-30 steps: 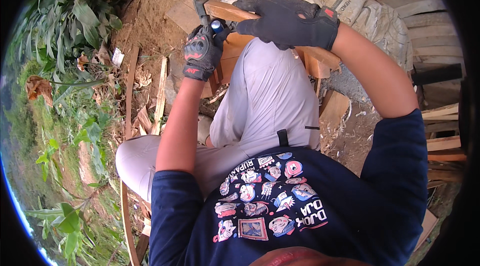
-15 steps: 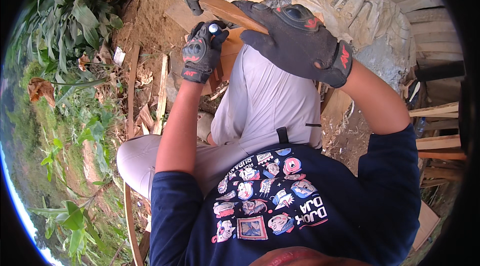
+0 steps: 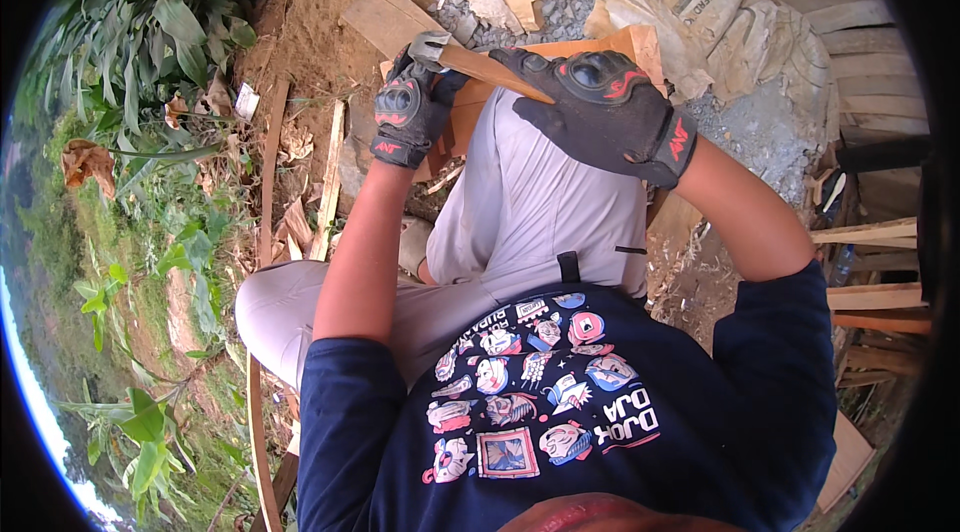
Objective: The person sits on the ground and uses a hammer to drive nails into a wooden plank. They repeatedly position the nail and strike it with the hammer to secure it into the wood.
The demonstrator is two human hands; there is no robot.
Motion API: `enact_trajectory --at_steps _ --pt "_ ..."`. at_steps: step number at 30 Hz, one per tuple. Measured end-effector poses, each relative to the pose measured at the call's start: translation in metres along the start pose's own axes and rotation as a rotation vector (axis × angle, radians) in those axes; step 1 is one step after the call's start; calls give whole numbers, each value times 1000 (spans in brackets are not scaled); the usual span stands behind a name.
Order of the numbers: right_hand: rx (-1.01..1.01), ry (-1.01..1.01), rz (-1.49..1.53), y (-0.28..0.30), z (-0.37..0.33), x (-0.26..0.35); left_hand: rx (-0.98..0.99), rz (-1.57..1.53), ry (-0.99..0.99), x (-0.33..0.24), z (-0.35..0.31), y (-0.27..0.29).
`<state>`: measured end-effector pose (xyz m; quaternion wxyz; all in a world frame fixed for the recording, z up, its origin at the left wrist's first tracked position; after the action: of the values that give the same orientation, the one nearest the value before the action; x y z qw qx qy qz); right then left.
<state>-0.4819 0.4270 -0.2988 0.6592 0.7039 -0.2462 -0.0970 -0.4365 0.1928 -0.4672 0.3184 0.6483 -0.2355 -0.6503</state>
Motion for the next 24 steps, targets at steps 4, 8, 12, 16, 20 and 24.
enact_trajectory --at_steps 4,8,12,16,20,24 --pt "-132 17 -10 12 -1 2 -33 -32 -145 -5 2 7" --pt "-216 54 -29 5 -5 6 -89 -40 -195 -4 -2 3" --pt "-44 -13 -104 -2 -12 11 -35 22 -168 -7 -2 7" --pt "-175 50 0 0 -16 27 -23 282 -400 17 3 0" --pt "-44 -36 -82 -10 -12 13 -24 39 -239 0 -5 4" --pt "-178 -5 31 -5 -13 10 -87 114 -168 -2 -11 3"
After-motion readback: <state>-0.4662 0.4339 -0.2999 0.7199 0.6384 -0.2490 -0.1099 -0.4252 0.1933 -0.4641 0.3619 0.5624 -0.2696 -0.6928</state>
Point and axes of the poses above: each hand's wrist, its own z-axis towards the middle knuckle, its own y-axis out of the back of the hand, x = y × z, the point moved 1 cm from there along z, towards the middle knuckle, and after that the axes turned 12 degrees about x, right-handed, at the moved point
